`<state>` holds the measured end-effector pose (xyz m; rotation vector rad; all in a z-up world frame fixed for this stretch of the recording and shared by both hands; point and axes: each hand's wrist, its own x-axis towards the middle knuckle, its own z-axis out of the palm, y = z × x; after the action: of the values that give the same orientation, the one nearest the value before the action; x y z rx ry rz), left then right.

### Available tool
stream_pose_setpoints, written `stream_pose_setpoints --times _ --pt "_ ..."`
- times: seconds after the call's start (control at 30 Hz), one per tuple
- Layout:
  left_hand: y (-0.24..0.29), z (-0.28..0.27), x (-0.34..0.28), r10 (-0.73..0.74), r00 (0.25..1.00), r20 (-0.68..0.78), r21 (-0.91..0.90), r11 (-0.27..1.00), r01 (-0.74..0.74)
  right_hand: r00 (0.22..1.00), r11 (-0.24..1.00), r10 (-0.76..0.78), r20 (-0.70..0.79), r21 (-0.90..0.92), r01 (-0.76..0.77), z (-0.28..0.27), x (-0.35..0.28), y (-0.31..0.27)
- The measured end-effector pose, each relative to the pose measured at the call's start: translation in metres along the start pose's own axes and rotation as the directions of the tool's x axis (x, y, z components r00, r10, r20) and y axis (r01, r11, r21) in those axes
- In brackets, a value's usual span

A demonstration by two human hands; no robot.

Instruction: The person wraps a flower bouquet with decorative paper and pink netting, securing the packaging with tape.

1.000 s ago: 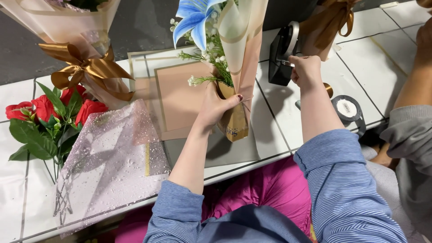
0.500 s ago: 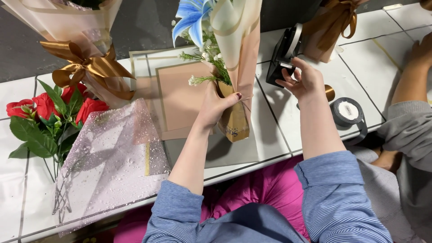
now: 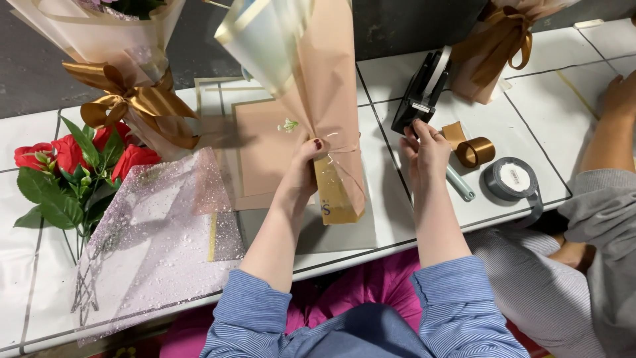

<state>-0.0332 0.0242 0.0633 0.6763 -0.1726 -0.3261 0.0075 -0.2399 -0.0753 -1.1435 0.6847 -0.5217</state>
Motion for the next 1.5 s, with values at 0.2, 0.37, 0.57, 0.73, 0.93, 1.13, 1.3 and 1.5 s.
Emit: stream_pose_setpoints --times 0.2,0.37,0.57,0.73,0.93,1.13,1.3,1.5 --pt "-0.009 0.000 0.006 0.016 1.000 -0.011 0.039 0.999 -0.015 0.998 0.988 -0.067 -0.009 -0.139 0.065 -0.012 0.040 0.049" --pt "-0.012 -0.002 0.014 0.038 0.999 -0.013 0.089 0.995 -0.036 0.992 0.999 -0.047 0.119 0.001 0.047 0.009 -0.054 -0.021" --pt "-0.025 -0.019 0.017 0.058 0.997 -0.050 0.123 0.991 -0.051 0.921 0.995 0.017 0.389 0.082 -0.053 0.014 -0.134 -0.067" --pt "-0.057 -0.084 0.030 0.059 0.997 -0.058 0.162 0.986 -0.049 0.880 0.997 0.019 0.475 0.056 -0.052 0.025 -0.174 -0.080" --pt "-0.088 -0.184 0.019 0.075 0.996 -0.058 0.190 0.980 -0.062 0.853 0.998 -0.039 0.520 -0.016 0.055 0.028 -0.177 -0.080" --pt "-0.087 -0.203 0.007 0.088 0.994 -0.058 0.215 0.974 -0.074 0.852 0.983 -0.104 0.512 -0.075 0.165 0.033 -0.183 -0.080" --pt "-0.085 -0.214 0.000 0.100 0.994 -0.052 0.236 0.968 -0.085 0.854 0.940 -0.190 0.484 -0.160 0.301 0.037 -0.194 -0.089" --pt "-0.093 -0.224 -0.007 0.117 0.992 -0.047 0.260 0.960 -0.101 0.814 0.856 -0.334 0.475 -0.210 0.473 0.036 -0.201 -0.091"
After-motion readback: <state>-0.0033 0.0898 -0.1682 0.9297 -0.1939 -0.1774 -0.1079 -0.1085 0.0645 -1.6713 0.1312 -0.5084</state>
